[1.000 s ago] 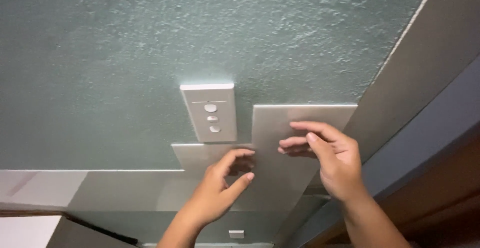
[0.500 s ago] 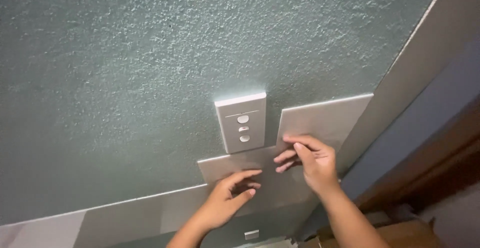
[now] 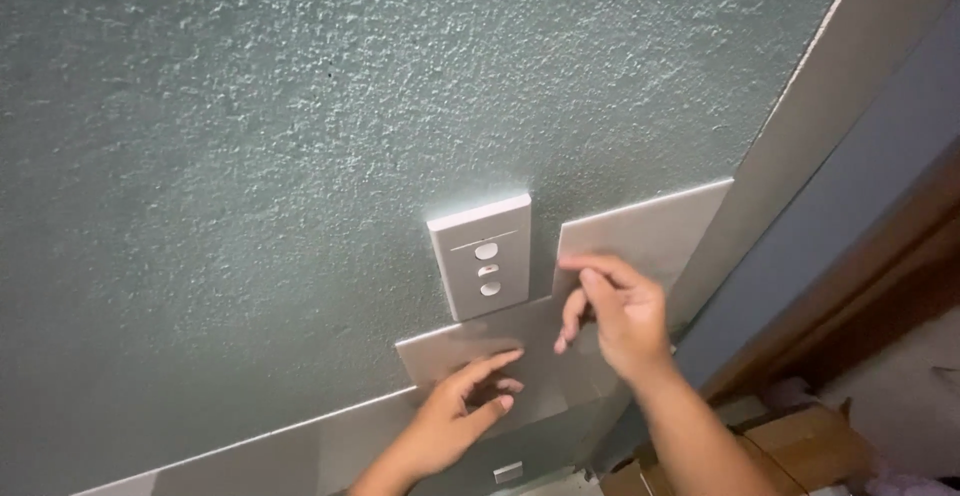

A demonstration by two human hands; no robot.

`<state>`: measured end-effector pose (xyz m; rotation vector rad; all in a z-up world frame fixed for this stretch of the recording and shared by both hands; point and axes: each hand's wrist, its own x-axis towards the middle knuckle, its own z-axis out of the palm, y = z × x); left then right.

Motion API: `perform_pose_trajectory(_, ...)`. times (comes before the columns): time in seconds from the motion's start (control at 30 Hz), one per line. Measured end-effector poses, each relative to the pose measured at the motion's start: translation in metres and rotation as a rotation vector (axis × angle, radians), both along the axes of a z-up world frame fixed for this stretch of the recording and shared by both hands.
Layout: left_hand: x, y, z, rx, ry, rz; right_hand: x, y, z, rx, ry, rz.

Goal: The person peels the protective backing off a white adhesive wall panel and carefully applies it to a wall surface adjacent to a light switch, smoothing it down with their hands to ensure it sticks properly.

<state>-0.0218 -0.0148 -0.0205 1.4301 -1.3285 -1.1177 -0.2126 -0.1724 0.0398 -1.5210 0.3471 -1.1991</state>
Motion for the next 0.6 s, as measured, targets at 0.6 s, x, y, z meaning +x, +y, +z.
perform_pose_trajectory(0.6,0.000,-0.004,0.016,0.055,0.000,-0.002,0.000,-0.016,-0.006,-0.136,0.010,-0.031)
